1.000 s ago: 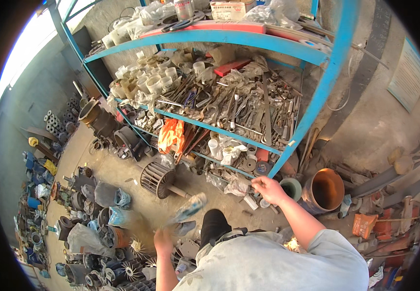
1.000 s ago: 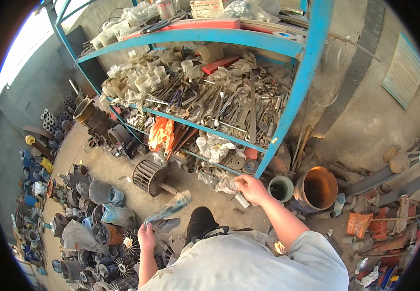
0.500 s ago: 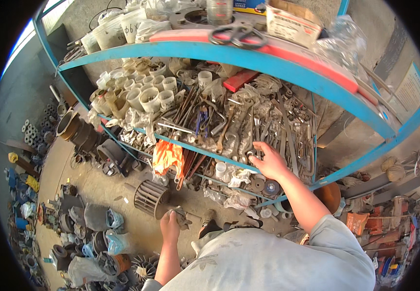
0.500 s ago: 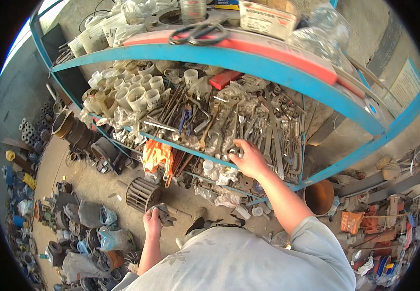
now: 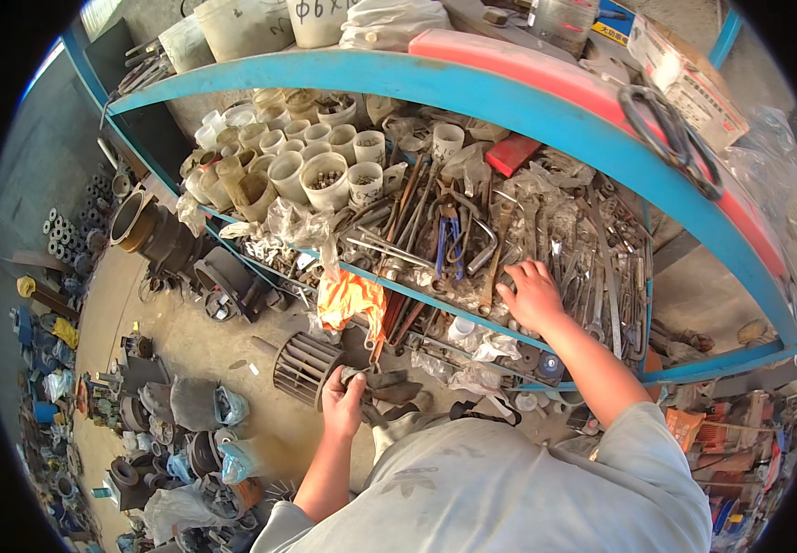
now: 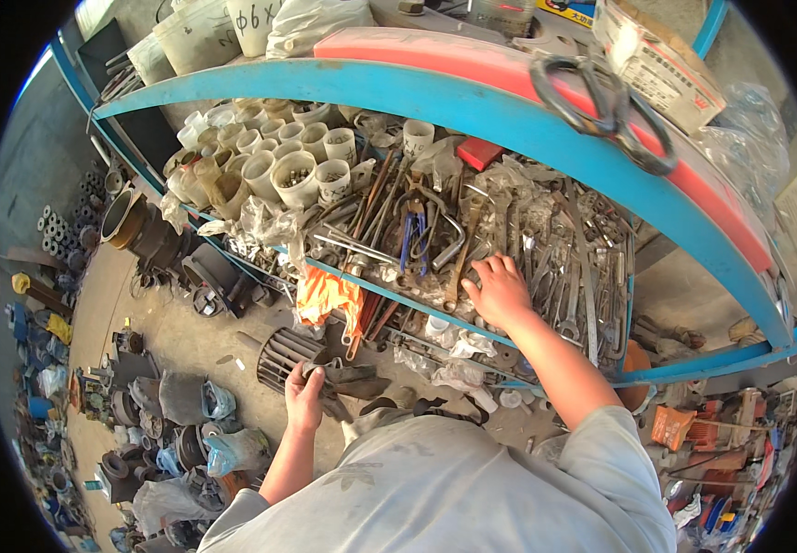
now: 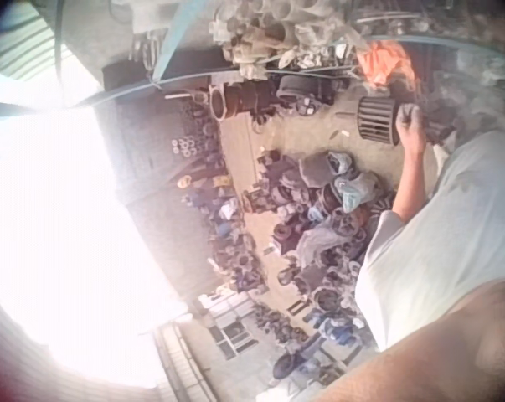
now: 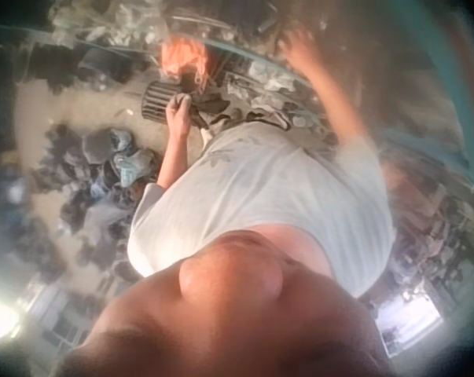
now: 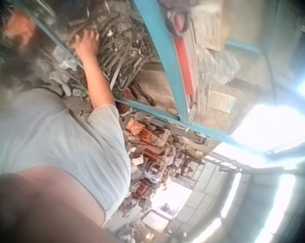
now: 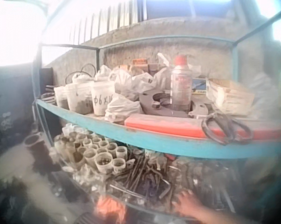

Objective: The person picks up and wipes several plastic baskets and a motor fan cover with a cloth in a cluttered workshop. They handle multiple baskets one at a time, wipe their surfaces, and place them aside, then wipe a blue motor fan cover.

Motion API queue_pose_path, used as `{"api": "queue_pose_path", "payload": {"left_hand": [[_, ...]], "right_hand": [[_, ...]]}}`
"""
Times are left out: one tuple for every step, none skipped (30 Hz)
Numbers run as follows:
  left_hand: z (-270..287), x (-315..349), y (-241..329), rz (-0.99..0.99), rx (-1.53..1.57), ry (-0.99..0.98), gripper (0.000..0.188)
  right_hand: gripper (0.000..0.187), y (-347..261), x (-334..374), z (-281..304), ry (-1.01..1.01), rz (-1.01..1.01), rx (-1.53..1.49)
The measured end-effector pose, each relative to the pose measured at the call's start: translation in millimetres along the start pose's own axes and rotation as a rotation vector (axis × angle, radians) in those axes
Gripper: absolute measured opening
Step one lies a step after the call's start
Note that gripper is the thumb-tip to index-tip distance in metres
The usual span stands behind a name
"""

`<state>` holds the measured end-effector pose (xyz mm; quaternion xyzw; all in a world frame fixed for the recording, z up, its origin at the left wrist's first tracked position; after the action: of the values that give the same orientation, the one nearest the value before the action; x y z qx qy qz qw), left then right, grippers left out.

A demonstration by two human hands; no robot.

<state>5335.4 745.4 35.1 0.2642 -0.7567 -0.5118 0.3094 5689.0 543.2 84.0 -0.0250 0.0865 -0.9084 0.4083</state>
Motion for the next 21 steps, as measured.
{"api": "queue_pose_path", "payload": {"left_hand": [[-1.5,-4.8,2.6,-0.018,0.002,-0.017,0.009],[-2.9,-10.8,5.4,-0.031,0.002,-0.032,0.011],[-4.5,-17.3,8.1,-0.043,0.006,-0.044,0.012],[-8.0,-24.9,9.9,-0.034,0.027,-0.043,0.016],[-9.8,-34.3,13.4,-0.027,-0.053,-0.042,0.022],[-14.7,-42.1,16.1,-0.064,-0.036,-0.05,0.027],[-20.6,-51.3,19.1,-0.079,-0.013,-0.063,0.033],[-23.8,-60.9,25.2,-0.164,-0.163,-0.056,0.038],[-29.1,-70.2,31.2,-0.245,-0.301,-0.065,0.042],[-35.8,-76.7,36.4,-0.326,-0.438,-0.077,0.047],[-41.0,-77.1,39.3,-0.109,-0.365,-0.113,0.051],[-49.7,-81.6,43.1,-0.063,-0.388,-0.171,0.049],[-59.0,-85.5,47.2,-0.022,-0.411,-0.228,0.047],[-70.1,-87.8,50.9,-0.053,-0.516,-0.238,0.044],[-80.0,-86.8,56.0,-0.185,-0.61,-0.289,0.046],[-92.2,-91.0,60.8,-0.335,-0.72,-0.316,0.048],[-104.0,-94.3,65.0,-0.463,-0.824,-0.347,0.049],[-117.1,-98.7,67.9,-0.532,-0.862,-0.383,0.053],[-128.8,-102.9,68.7,-0.406,-0.966,-0.422,0.055],[-142.6,-108.8,69.2,-0.397,-1.059,-0.416,0.056],[-156.4,-115.2,69.9,-0.465,-1.077,-0.398,0.057]], "right_hand": [[0.05,1.5,2.3,0.8,-0.007,-0.005,0.006],[0.048,2.1,2.9,1.6,-0.015,-0.016,-0.018],[0.046,2.5,2.9,3.3,0.027,-0.004,-0.039],[0.041,1.2,1.8,4.3,0.041,0.005,0.008],[0.04,0.0,0.8,5.4,0.032,-0.006,0.014],[0.042,-1.7,-0.9,5.6,-0.022,-0.044,-0.016],[0.044,-4.4,-2.4,6.4,-0.052,-0.064,-0.04],[0.046,-8.2,-3.8,7.8,0.013,-0.041,-0.019],[0.048,-12.6,-6.0,9.3,0.072,-0.029,0.006],[0.05,-17.1,-6.9,10.2,0.075,-0.072,0.043],[0.052,-22.0,-9.7,11.2,0.082,-0.094,0.01],[0.055,-26.9,-12.1,11.6,0.037,-0.17,-0.01],[0.057,-32.0,-14.9,11.8,-0.023,-0.257,-0.053],[0.065,-36.8,-17.1,11.9,-0.158,-0.319,-0.133],[0.071,-41.4,-18.5,12.6,-0.261,-0.377,-0.164],[0.074,-46.1,-20.3,13.6,-0.281,-0.379,-0.119],[0.076,-50.0,-21.5,15.4,-0.256,-0.358,-0.107],[0.081,-52.4,-23.5,16.7,-0.275,-0.359,-0.083],[0.082,-54.1,-24.5,18.1,-0.259,-0.365,-0.096],[0.083,-54.5,-26.4,18.8,-0.292,-0.389,-0.114],[0.084,-53.9,-27.6,19.2,-0.322,-0.427,-0.118]]}}
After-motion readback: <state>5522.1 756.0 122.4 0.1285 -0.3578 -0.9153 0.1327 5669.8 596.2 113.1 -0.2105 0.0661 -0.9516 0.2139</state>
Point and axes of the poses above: each hand's wrist, its own x-axis away from the middle knuckle, its own z-axis out of the back of the hand, y = z × x, the point moved 1 cm from there along -x, towards the middle knuckle, and after that the axes turned 2 degrees about z, right-handed, at the moved point
